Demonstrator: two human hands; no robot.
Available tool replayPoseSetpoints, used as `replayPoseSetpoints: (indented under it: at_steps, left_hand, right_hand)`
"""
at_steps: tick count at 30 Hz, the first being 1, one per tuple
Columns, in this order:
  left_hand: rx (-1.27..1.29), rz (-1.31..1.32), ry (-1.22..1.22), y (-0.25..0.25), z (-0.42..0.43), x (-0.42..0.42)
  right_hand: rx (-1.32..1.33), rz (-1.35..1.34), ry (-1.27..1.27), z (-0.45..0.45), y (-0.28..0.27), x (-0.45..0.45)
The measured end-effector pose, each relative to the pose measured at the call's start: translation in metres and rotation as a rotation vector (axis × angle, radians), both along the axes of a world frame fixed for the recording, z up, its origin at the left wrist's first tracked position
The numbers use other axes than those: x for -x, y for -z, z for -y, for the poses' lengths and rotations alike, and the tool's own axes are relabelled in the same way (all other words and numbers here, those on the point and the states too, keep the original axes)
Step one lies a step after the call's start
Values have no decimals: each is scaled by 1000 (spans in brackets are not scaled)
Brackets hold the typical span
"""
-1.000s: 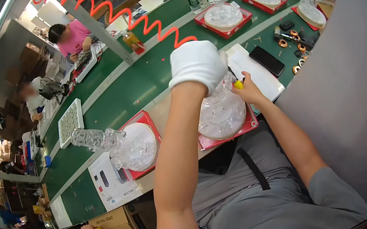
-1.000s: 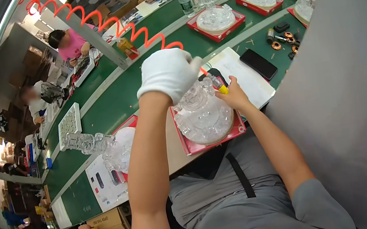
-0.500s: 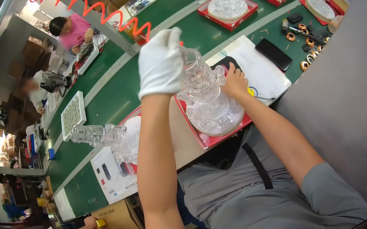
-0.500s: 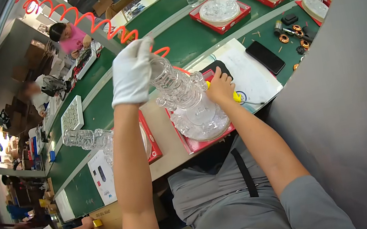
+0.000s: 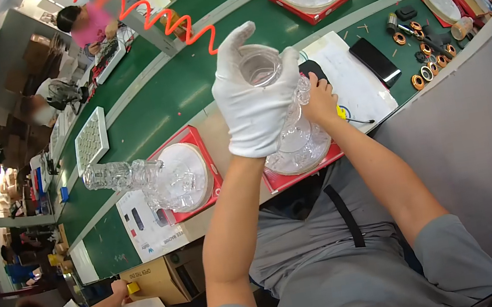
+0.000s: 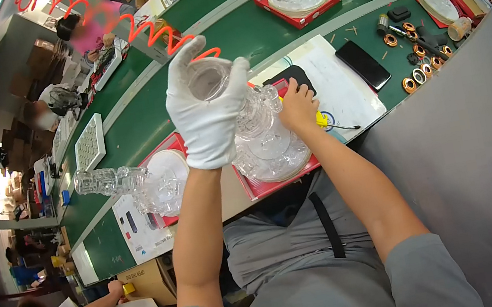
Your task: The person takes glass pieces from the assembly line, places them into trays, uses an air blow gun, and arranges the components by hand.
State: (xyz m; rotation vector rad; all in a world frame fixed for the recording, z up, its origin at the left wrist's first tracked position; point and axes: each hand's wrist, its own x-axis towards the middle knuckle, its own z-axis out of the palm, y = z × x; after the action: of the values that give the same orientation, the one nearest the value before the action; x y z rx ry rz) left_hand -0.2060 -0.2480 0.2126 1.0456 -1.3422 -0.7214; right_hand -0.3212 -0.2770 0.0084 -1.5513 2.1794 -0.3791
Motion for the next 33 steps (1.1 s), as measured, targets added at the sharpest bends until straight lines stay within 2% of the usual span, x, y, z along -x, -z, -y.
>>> replayPoseSetpoints:
  at_steps: [9,12,14,16,17,18,19,20,22,23,24,25,27,28,30,33]
  left_hand:
    - [82,101,48,-7,5,-16]
    - [63,382,159,-26,5,-26]
    - [173,695,132,-34,6,-23]
    - [530,1104,60,-35,6,-17]
    - [649,1178,42,-26,8,-15]
    - [685,1092,119,-27,0,-15]
    - [682,981,197,-28,-14,-17]
    - [674,870,280,-26,-33,-19]
    - [421,728,423,-14,-82,-34]
    - [405,659,349,-1,-102,-46]
    - [385,589,275,19,-121,-60]
    - [280,586,175,46,-139,-74]
    - [62,573,-23,110,-172,-90]
    - [-54,565,-118,139,-188,-93]
    - [-186,641,-103,180,-218,-89]
    - [-154,778,-97,186,-226,-83]
  right_hand:
    - [-21,-5,-12,4,1,-4]
    - [-26,24,-10,4,-1,-5]
    - [-14,44,-3,6,1,-4]
    - [-41,21,-28,9,3,-1]
    - [-56,8,-46,9,3,0]
    - [-70,-3,-65,11,6,2]
    - [100,23,-85,16,43,12]
    - [145,144,-95,20,40,25]
    - [230,388,-102,31,25,45]
    - [260,434,-151,21,-9,54]
    - [411,535,-129,0,-45,54]
    - [373,642,-97,-21,-80,56]
    - [442,984,-97,-61,-114,58]
    - [471,1151,-103,-78,-118,58]
    - [519,1434,-206,-108,-110,59]
    - [591,1436,-247,-121,-102,45]
